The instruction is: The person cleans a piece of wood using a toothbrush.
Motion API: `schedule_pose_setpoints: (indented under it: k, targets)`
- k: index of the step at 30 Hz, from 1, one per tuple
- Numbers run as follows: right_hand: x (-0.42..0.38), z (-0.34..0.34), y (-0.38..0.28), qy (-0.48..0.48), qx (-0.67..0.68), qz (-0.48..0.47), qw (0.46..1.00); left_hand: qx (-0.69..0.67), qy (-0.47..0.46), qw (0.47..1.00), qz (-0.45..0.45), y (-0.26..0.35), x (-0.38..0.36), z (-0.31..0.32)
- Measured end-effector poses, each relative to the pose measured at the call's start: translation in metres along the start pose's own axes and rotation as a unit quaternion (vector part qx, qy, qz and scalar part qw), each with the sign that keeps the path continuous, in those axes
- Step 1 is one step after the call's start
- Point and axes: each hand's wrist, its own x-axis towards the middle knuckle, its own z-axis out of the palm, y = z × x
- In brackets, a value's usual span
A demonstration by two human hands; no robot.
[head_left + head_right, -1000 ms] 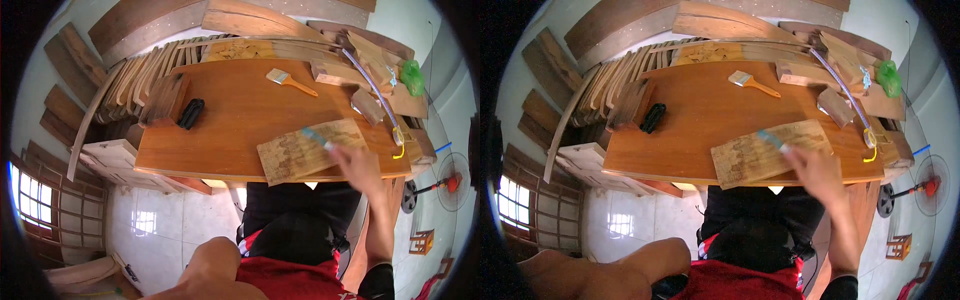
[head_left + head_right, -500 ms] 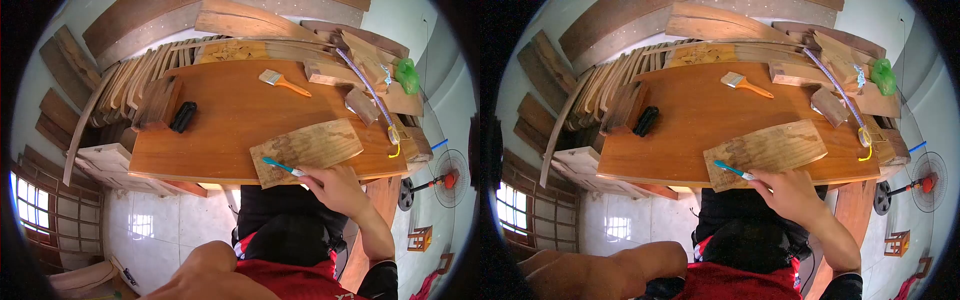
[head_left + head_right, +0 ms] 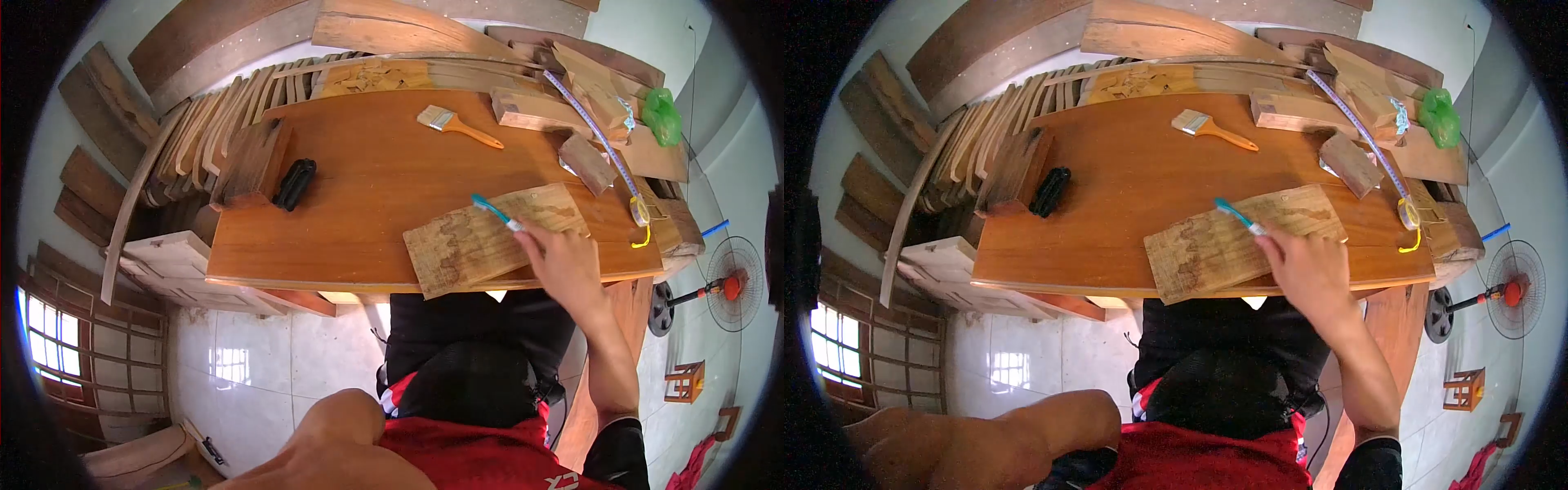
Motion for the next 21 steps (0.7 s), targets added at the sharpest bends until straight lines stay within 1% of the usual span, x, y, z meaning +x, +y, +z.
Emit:
schedule_pose_setpoints:
  k: [1,2,4,6,7,10,11,12,14,16,17,19,20,21]
  targets:
    - [-0.006,-0.014,-0.017,-0.074,0.021,0.014,0.997,0.015,0.001,1.0,0.02,-0.004,0.003,-0.001]
    - [-0.018,-0.012,-0.028,-0.101,0.024,-0.011,0.995,0.041,0.009,0.997,0.059,-0.009,0.007,-0.001]
    - [-0.03,-0.006,-0.034,-0.083,0.104,-0.133,0.982,0.076,0.018,0.989,0.124,-0.021,0.016,-0.002]
    - [-0.011,-0.02,-0.025,-0.14,0.113,-0.03,0.983,0.094,0.026,0.982,0.164,-0.031,0.022,-0.004]
    - [0.002,-0.017,-0.01,-0.096,0.086,-0.022,0.991,0.1,0.028,0.978,0.178,-0.034,0.024,-0.004]
    - [0.01,0.004,0.018,-0.008,-0.003,-0.006,1.0,0.115,0.038,0.969,0.215,-0.045,0.032,-0.008]
    - [0.002,-0.014,-0.01,-0.069,0.033,0.014,0.997,0.122,0.042,0.964,0.231,-0.05,0.035,-0.009]
    - [-0.013,-0.011,-0.022,-0.096,0.051,-0.019,0.994,0.126,0.046,0.96,0.245,-0.054,0.038,-0.01]
    - [-0.032,0.002,-0.029,-0.056,0.135,-0.126,0.981,0.142,0.056,0.951,0.271,-0.065,0.046,-0.011]
    - [-0.016,-0.004,-0.007,-0.076,0.145,-0.068,0.984,0.162,0.073,0.934,0.309,-0.083,0.053,-0.009]
    - [-0.003,-0.009,0.005,-0.04,0.037,-0.054,0.997,0.166,0.087,0.925,0.329,-0.093,0.057,-0.007]
    - [-0.001,-0.014,0.008,-0.073,-0.025,-0.013,0.997,0.165,0.122,0.913,0.352,-0.109,0.064,-0.008]
    - [-0.002,-0.015,0.004,-0.07,-0.052,0.0,0.996,0.164,0.145,0.907,0.359,-0.119,0.068,-0.011]
    - [-0.018,-0.009,-0.004,-0.062,-0.001,-0.056,0.996,0.169,0.173,0.894,0.378,-0.132,0.072,-0.012]
